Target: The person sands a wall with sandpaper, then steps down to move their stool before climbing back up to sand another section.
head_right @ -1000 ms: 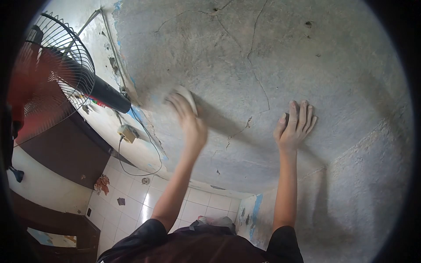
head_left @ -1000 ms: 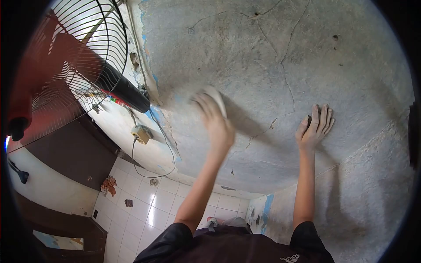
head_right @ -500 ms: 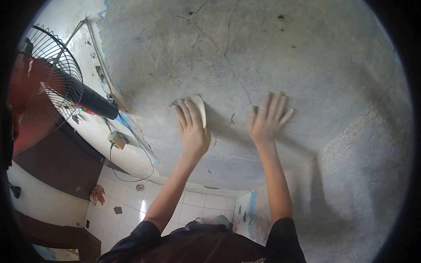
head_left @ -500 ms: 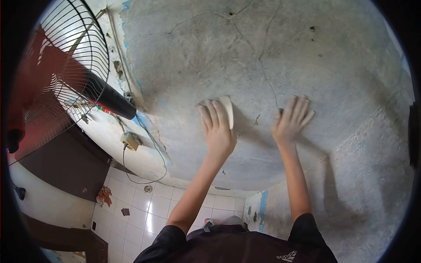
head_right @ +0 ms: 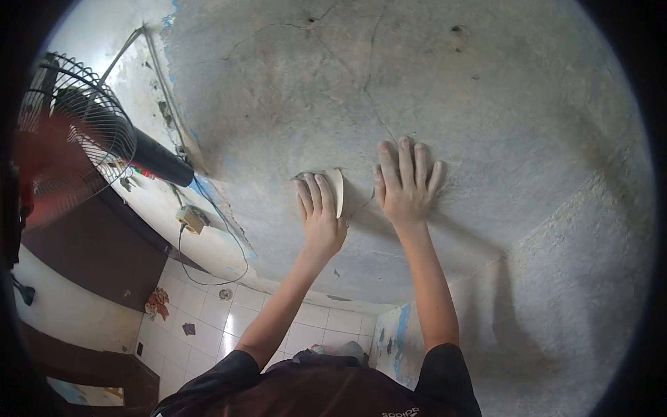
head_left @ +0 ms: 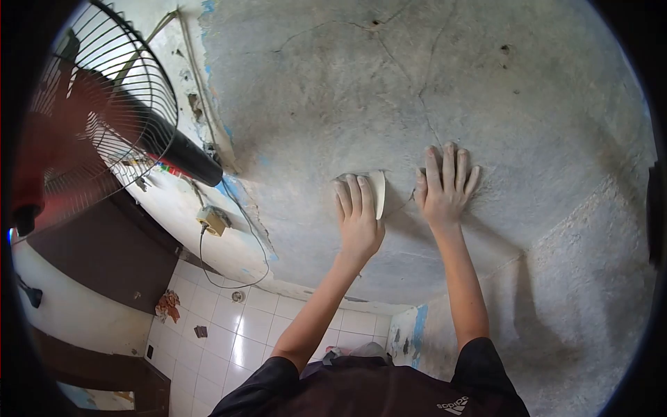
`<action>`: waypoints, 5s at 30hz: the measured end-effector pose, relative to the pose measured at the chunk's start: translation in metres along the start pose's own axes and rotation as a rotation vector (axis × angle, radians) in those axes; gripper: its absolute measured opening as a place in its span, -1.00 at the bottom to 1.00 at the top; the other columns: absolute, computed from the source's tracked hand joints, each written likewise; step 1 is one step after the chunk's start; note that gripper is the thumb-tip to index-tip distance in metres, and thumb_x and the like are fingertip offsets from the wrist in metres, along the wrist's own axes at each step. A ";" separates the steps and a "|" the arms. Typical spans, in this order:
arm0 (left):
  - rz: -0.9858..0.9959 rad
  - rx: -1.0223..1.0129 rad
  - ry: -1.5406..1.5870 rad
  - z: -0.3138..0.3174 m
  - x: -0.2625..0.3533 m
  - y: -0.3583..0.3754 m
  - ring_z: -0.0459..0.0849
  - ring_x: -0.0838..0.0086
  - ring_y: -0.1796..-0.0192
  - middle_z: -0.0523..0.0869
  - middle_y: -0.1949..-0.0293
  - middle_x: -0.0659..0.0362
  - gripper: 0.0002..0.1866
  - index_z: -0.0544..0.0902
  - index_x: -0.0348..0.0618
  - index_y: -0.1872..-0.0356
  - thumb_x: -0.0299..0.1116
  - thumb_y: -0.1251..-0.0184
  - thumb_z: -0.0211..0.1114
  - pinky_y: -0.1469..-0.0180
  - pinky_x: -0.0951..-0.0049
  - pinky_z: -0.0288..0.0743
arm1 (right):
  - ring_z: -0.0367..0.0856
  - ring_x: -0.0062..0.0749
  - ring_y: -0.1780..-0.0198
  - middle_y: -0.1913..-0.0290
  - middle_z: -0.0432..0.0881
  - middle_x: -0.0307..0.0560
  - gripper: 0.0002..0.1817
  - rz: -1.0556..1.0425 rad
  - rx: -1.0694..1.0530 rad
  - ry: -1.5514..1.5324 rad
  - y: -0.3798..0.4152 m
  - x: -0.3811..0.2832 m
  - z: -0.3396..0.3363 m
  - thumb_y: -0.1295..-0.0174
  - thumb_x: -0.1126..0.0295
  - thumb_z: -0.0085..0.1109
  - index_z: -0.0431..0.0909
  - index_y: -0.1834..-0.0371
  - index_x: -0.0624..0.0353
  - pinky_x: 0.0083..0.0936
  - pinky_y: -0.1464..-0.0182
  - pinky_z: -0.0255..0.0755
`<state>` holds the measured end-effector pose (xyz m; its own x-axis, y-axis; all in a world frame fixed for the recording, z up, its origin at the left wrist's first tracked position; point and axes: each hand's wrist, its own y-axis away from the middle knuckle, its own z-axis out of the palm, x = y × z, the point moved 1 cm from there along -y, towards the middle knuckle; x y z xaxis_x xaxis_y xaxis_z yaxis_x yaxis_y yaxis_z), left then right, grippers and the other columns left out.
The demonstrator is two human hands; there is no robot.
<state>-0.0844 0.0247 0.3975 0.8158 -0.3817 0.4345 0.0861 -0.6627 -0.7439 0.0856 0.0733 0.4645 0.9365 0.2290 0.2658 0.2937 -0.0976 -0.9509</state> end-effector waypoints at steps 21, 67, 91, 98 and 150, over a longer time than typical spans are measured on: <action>0.032 0.120 -0.086 -0.064 -0.011 -0.054 -0.17 -0.43 -0.59 0.02 -0.53 -0.48 -0.19 0.02 -0.59 -0.52 -0.66 -0.20 0.07 -0.58 -0.24 -0.20 | 0.27 -0.11 -0.56 -0.50 0.41 -0.14 -0.56 0.039 0.053 -0.032 -0.002 -0.003 -0.003 -0.51 0.07 -0.03 0.55 -0.39 -0.22 0.08 -0.61 -0.18; 0.168 -0.100 0.018 -0.021 0.000 -0.002 -0.18 -0.34 -0.62 0.04 -0.60 -0.29 -0.30 0.11 -0.42 -0.56 -0.31 -0.50 0.07 -0.59 -0.16 -0.17 | 0.72 0.01 0.01 -0.07 0.69 0.10 -0.63 0.363 -0.492 -0.979 -0.023 -0.075 -0.065 -0.42 0.32 0.17 0.53 -0.23 0.19 -0.27 0.01 0.58; -0.506 -0.068 1.188 -0.059 0.048 -0.003 0.65 0.35 -0.04 0.59 -0.08 -0.01 -0.46 0.44 -0.16 -0.40 -0.58 -0.38 0.21 0.06 0.41 0.58 | 0.63 -0.20 -0.13 -0.21 0.59 0.08 -0.67 0.642 -0.265 -0.913 0.018 -0.045 -0.088 -0.52 0.34 0.07 0.54 -0.25 0.22 -0.37 -0.07 0.53; -0.401 -0.015 1.011 -0.047 0.050 -0.016 0.62 0.59 0.16 0.68 0.09 0.13 -0.56 0.54 -0.23 -0.26 -0.64 -0.35 0.19 0.18 0.62 0.48 | 0.44 0.00 -0.33 -0.27 0.48 0.08 -0.51 0.174 -0.154 -0.431 0.025 -0.049 -0.120 -0.23 0.44 0.22 0.56 -0.28 0.14 -0.02 -0.32 0.30; 0.107 -0.252 0.113 0.009 0.107 -0.017 -0.61 -0.55 -0.53 -0.40 -0.60 -0.36 -0.18 -0.07 -0.02 -0.66 0.03 -0.57 0.09 -0.39 -0.59 -0.51 | -0.33 0.64 -0.59 -0.55 -0.24 0.77 -0.18 0.743 -0.296 -0.225 0.125 0.040 -0.057 -0.55 0.07 -0.12 -0.12 -0.59 0.52 0.33 -0.55 -0.35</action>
<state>0.0070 0.0010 0.4518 0.7423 -0.5180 0.4250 -0.1531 -0.7487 -0.6450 0.1705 0.0150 0.3656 0.8550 0.1894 -0.4828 -0.3184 -0.5432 -0.7769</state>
